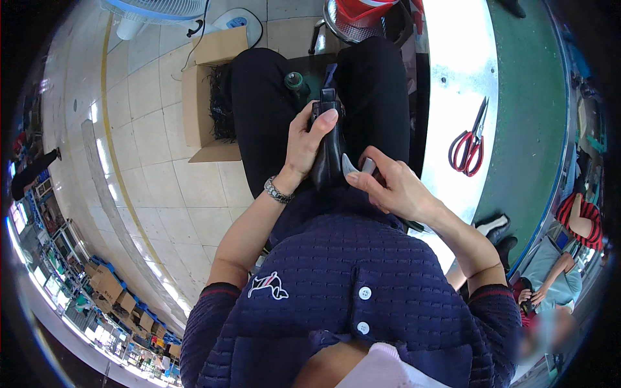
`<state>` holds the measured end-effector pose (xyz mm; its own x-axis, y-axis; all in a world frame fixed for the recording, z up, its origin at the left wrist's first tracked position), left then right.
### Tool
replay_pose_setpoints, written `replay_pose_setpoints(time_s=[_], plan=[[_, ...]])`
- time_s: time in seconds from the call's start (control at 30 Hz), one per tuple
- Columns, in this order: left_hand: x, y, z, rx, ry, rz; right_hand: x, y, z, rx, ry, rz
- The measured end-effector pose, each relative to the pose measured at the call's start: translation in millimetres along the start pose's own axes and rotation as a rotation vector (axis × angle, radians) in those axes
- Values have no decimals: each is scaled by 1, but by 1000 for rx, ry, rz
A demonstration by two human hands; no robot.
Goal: Applying adhesive and trimming excess material on shoe components in a factory setting.
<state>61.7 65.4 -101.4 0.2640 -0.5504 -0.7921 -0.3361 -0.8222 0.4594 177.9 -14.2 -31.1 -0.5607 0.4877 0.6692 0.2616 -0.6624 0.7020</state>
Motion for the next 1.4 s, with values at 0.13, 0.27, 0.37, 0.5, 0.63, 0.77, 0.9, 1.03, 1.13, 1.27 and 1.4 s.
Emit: replay_pose_setpoints(time_s=[0.13, 0.27, 0.37, 0.5, 0.63, 0.77, 0.9, 1.03, 1.13, 1.27, 1.4], plan=[[0, -3, 0, 24, 17, 18, 6, 12, 1, 46, 126, 86], [3, -3, -2, 32, 63, 22, -16, 15, 37, -206, 256, 166], [5, 0, -5, 76, 35, -9, -78, 7, 95, -530, 429, -101], [4, 4, -7, 107, -16, -25, -117, 5, 139, -713, 701, -344], [1, 0, -11, 123, -47, -53, -109, 11, 137, -847, 872, -230], [-8, 1, -12, 114, -20, -44, -34, 4, 86, -641, 463, 293], [-13, -5, -4, 78, -26, -83, -10, -15, 28, -242, 117, 412], [-60, 5, -27, 160, 350, 56, 0, -17, 6, -122, 66, 510], [-94, 2, -29, 221, 605, 99, 26, -10, 18, -80, -253, 567], [-90, -14, -34, 341, 741, 181, 35, 13, 50, -244, -429, 593], [-104, -2, 0, -65, 57, -26, 1, 50, 99, -606, -619, 525]])
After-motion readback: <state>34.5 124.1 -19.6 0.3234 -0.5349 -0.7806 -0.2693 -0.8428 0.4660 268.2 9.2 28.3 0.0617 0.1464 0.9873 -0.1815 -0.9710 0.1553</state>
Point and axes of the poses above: each hand's wrist, its own y-axis away from the middle knuckle, its own z-axis out of the back of the hand, x = y × z, the point moved 10 cm from there along -y, towards the middle knuckle, and after that the axes turned 5 degrees about y, right-handed, at the moved point
